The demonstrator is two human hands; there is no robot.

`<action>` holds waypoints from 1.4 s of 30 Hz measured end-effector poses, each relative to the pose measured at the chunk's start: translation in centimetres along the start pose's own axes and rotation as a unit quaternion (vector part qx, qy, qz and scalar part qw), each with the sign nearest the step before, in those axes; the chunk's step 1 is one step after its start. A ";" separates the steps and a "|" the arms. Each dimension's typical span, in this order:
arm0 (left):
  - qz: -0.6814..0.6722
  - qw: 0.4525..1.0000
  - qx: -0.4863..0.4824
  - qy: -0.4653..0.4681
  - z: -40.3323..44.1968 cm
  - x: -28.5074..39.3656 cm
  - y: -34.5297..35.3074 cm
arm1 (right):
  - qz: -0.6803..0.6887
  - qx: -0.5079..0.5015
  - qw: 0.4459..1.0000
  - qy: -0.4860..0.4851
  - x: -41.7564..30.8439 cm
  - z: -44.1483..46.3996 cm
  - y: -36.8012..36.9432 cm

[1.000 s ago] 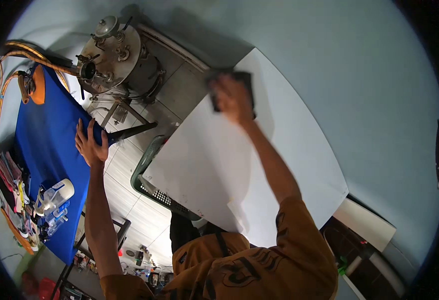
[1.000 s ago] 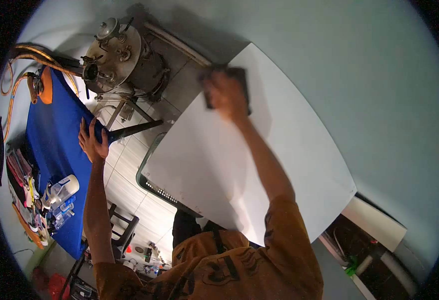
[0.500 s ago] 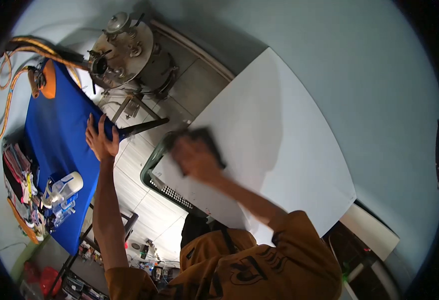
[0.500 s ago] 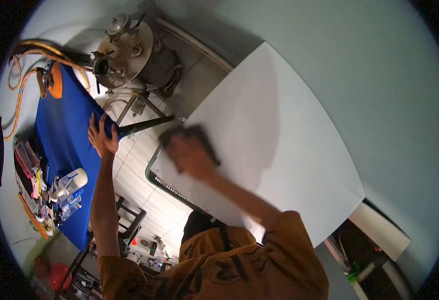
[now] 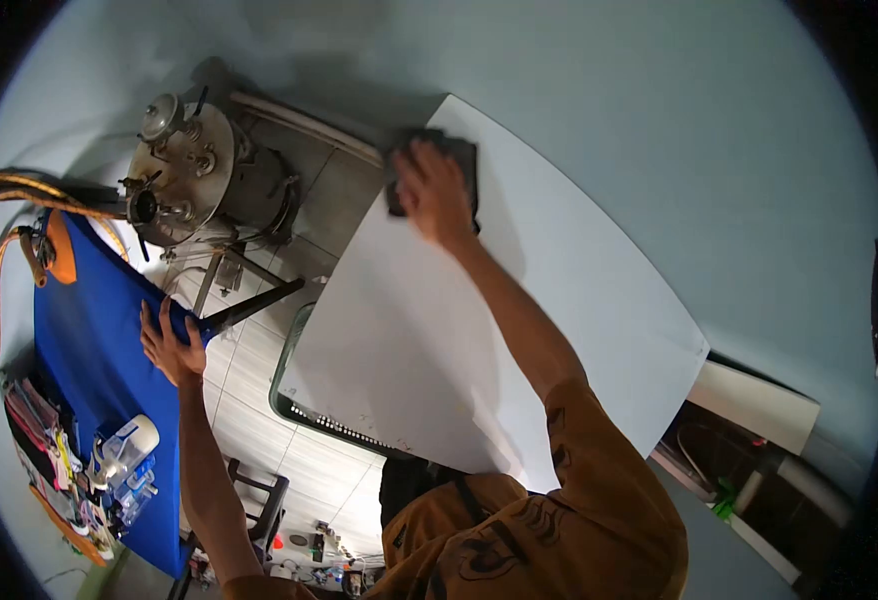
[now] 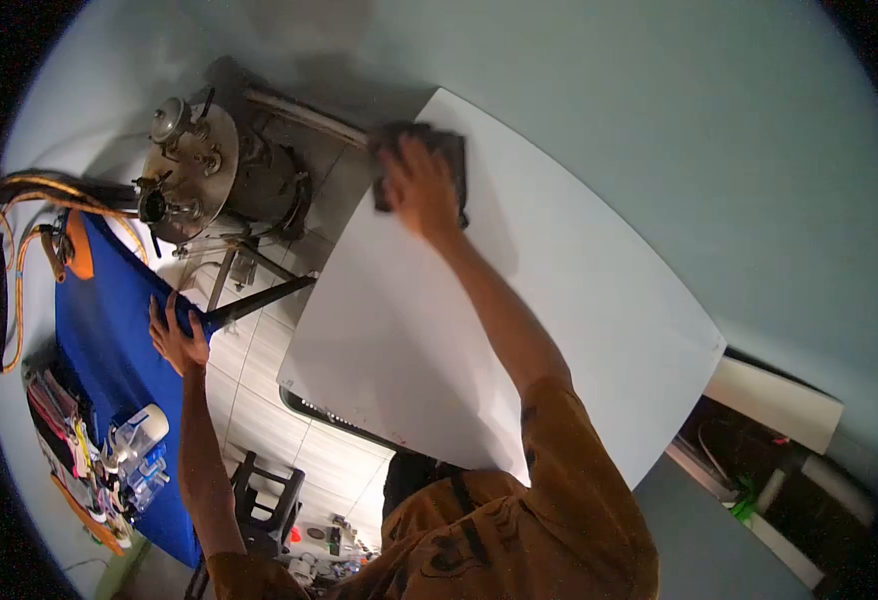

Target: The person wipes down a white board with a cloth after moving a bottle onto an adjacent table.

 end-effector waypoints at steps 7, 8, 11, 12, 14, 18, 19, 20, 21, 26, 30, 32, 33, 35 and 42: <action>-0.016 1.000 0.017 0.009 -0.7 -0.6 0.3 | -0.067 0.012 0.994 0.091 8.6 0.9 -0.4; -0.019 1.000 0.019 0.007 -0.7 -0.7 0.3 | -0.068 0.012 0.994 0.087 8.8 0.5 -0.7; -0.016 0.999 0.025 0.018 -0.4 -0.4 0.3 | -0.067 0.019 0.993 0.090 11.7 -3.7 -3.7; -0.013 0.999 0.025 0.021 -0.4 -0.4 0.4 | -0.072 0.017 0.993 0.095 13.0 -5.6 -5.3; -0.004 1.000 0.013 0.011 -0.5 -0.6 0.5 | -0.067 0.023 0.991 0.114 15.8 -9.9 -8.2; 0.001 0.999 0.013 0.035 -0.9 -1.6 1.3 | -0.095 0.038 0.982 0.157 21.5 -18.9 -13.3; 0.006 0.999 0.003 0.038 -1.0 -1.7 1.5 | -0.103 0.039 0.980 0.165 22.9 -20.8 -14.5; 0.004 0.998 0.010 0.054 -1.0 -2.6 2.2 | -0.112 0.039 0.977 0.176 24.2 -23.0 -15.8; 0.002 0.997 0.017 0.072 -1.0 -3.7 3.2 | -0.122 0.039 0.974 0.189 25.4 -25.3 -17.2; 0.127 0.987 -0.063 0.073 -0.5 -4.9 4.0 | -0.143 0.072 0.957 0.242 32.3 -36.2 -23.5; 0.350 0.890 -0.267 0.119 0.2 -7.1 5.9 | -0.168 0.105 0.930 0.311 37.5 -44.6 -27.6; 0.244 0.924 -0.296 -0.002 -0.3 -4.7 4.6 | -0.207 0.119 0.907 0.346 41.1 -49.6 -29.2; 0.228 0.931 -0.286 0.002 -0.3 -4.3 4.5 | -0.239 0.115 0.888 0.376 42.3 -51.7 -30.0; 0.216 0.937 -0.275 0.010 -0.5 -4.0 3.9 | -0.247 0.132 0.868 0.409 44.6 -55.0 -31.7; 0.208 0.941 -0.267 0.032 -0.2 -3.5 3.4 | -0.308 0.189 0.776 0.517 46.3 -58.0 -31.9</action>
Point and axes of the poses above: each hand's wrist, its own z-axis towards the middle knuckle, its own y-axis out of the palm, x = y × z, the point moved 1 cm from there along z, towards the middle knuckle, and after that the axes turned 7 degrees about x, right-handed, at the moved point
